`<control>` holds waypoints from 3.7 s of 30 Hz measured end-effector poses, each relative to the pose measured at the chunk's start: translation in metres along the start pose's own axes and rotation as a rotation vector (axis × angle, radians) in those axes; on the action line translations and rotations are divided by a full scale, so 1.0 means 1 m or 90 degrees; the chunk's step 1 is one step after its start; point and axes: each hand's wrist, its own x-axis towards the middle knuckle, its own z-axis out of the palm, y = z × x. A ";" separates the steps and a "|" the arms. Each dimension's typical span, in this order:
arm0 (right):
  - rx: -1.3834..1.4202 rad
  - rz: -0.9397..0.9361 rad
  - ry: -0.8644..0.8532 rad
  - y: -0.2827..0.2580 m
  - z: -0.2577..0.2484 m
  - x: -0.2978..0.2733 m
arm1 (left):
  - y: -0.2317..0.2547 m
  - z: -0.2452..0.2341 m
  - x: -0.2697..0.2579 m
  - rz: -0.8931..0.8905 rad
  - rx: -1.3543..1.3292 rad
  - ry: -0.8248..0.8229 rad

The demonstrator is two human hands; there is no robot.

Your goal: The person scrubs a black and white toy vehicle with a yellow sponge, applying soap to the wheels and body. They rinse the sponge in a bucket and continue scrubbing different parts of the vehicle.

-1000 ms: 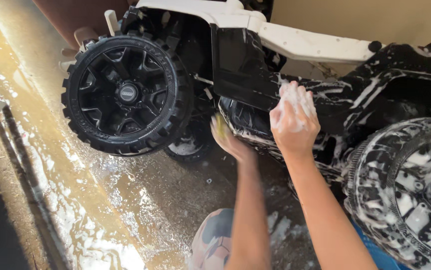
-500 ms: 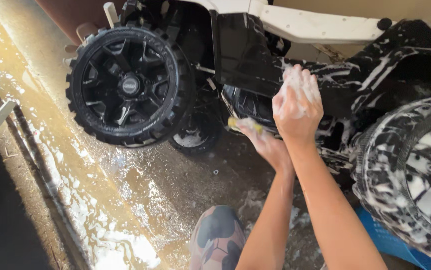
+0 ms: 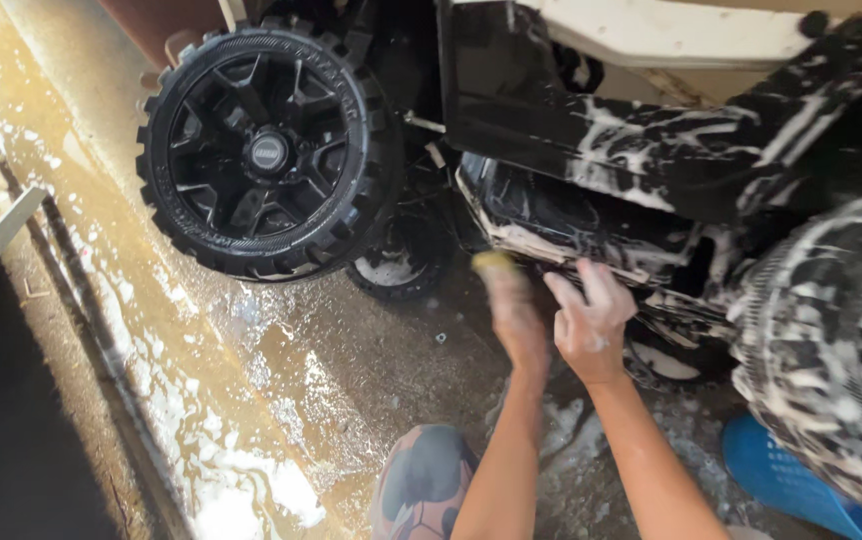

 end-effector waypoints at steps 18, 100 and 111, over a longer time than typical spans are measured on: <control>-0.245 0.002 0.072 0.004 0.031 0.087 | -0.026 -0.069 0.102 0.443 0.845 -0.088; 0.207 0.794 0.091 0.096 0.110 -0.171 | -0.001 -0.019 -0.014 -0.032 1.008 -0.720; 0.150 0.816 0.331 0.036 0.100 -0.095 | 0.008 0.009 -0.010 0.274 0.830 -0.319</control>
